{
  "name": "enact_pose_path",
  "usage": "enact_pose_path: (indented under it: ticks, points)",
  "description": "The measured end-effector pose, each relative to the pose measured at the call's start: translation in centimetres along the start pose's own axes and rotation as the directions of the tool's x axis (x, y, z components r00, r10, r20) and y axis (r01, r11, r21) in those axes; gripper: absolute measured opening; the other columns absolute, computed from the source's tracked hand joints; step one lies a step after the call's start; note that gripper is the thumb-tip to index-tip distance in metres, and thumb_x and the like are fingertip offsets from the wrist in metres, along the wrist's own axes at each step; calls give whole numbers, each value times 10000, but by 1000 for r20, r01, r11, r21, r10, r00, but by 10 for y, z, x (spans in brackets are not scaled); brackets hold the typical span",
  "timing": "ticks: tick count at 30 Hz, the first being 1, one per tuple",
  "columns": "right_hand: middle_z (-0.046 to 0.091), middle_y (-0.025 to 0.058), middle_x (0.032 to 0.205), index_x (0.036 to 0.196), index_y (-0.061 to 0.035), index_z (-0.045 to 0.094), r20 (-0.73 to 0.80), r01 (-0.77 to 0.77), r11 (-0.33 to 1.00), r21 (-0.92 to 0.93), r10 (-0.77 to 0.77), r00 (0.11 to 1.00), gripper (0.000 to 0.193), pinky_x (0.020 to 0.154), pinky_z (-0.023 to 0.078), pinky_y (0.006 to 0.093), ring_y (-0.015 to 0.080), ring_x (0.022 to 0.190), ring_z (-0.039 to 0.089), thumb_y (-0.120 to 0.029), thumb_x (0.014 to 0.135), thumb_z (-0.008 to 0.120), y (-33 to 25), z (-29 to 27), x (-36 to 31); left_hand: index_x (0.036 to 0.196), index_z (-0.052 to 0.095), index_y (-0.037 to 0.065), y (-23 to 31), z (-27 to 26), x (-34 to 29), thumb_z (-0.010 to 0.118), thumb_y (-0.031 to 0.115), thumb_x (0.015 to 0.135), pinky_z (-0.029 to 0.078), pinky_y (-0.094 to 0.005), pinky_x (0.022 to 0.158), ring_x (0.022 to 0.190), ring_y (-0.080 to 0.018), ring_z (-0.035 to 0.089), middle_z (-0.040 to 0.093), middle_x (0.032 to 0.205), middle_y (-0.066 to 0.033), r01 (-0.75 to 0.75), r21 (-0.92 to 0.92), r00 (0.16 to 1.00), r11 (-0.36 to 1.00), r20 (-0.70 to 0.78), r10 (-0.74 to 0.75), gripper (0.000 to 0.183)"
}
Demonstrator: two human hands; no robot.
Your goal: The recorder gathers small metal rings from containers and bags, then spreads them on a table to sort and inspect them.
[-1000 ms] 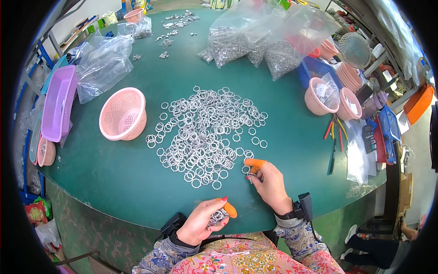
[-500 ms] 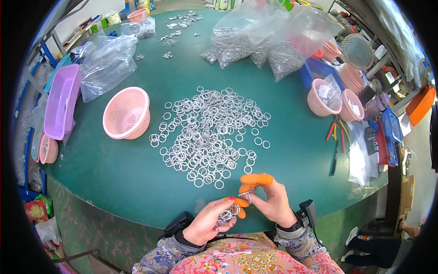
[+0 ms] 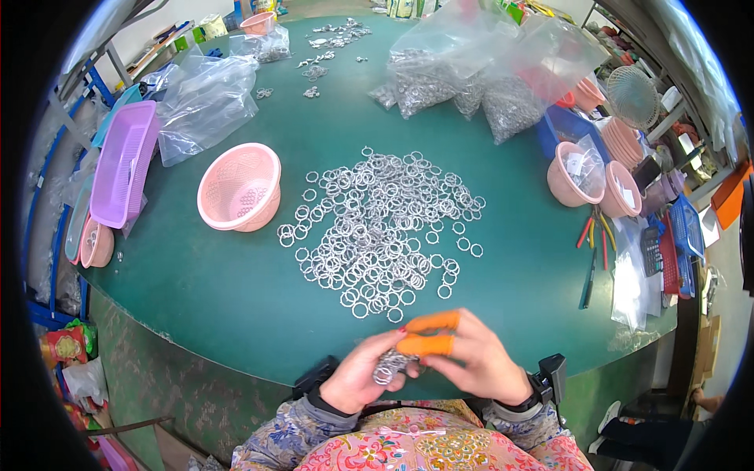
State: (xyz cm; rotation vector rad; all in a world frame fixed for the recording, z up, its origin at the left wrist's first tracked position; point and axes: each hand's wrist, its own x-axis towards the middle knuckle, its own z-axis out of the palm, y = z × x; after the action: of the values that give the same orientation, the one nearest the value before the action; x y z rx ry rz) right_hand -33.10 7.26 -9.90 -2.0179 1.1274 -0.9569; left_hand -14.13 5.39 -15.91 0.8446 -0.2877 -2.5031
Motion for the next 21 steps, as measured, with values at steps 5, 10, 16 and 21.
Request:
enact_pose_path:
  ticks: [5, 10, 16, 21]
  points:
    - [595, 65, 1157, 1117, -147, 662, -73, -114, 975, -193, 102, 992, 384, 861, 467, 361, 271, 1007, 549, -34, 752, 699, 34, -19, 2, 983, 592, 23, 57, -37, -30, 606, 182, 914, 274, -164, 392, 505, -58, 433, 625, 808, -65, -342, 236, 903, 910, -186, 387, 173]
    - [558, 72, 1206, 1189, -165, 618, -13, -34, 921, -387, 32, 999, 436, 917, 423, 417, 286, 1093, 504, -126, 765, 710, 49, 0, 18, 847, 617, -2, 118, -109, -57, 665, 148, 868, 385, -257, 449, 492, -134, 475, 616, 794, -58, -193, 972, 375, 131, -51, 926, 159]
    - [395, 44, 1440, 1360, -236, 479, 310, 302, 821, -484, -161, 937, 540, 1124, 151, 549, 324, 1383, 257, -370, 856, 618, 55, 60, 51, 1014, 581, 40, 128, -135, -61, 699, 82, 769, 354, -480, 929, 1088, -345, 458, 535, 1125, -134, 321, 823, 328, -469, 368, 870, 275]
    - [412, 12, 1431, 1345, -328, 483, 306, 312, 749, -584, -154, 940, 484, 1101, 124, 612, 319, 1383, 256, -375, 875, 586, 81, 61, 68, 1182, 541, 55, 127, -127, -63, 695, 106, 784, 330, -479, 1003, 1161, -360, 426, 467, 1281, -161, 307, 791, 335, -529, 431, 838, 431]
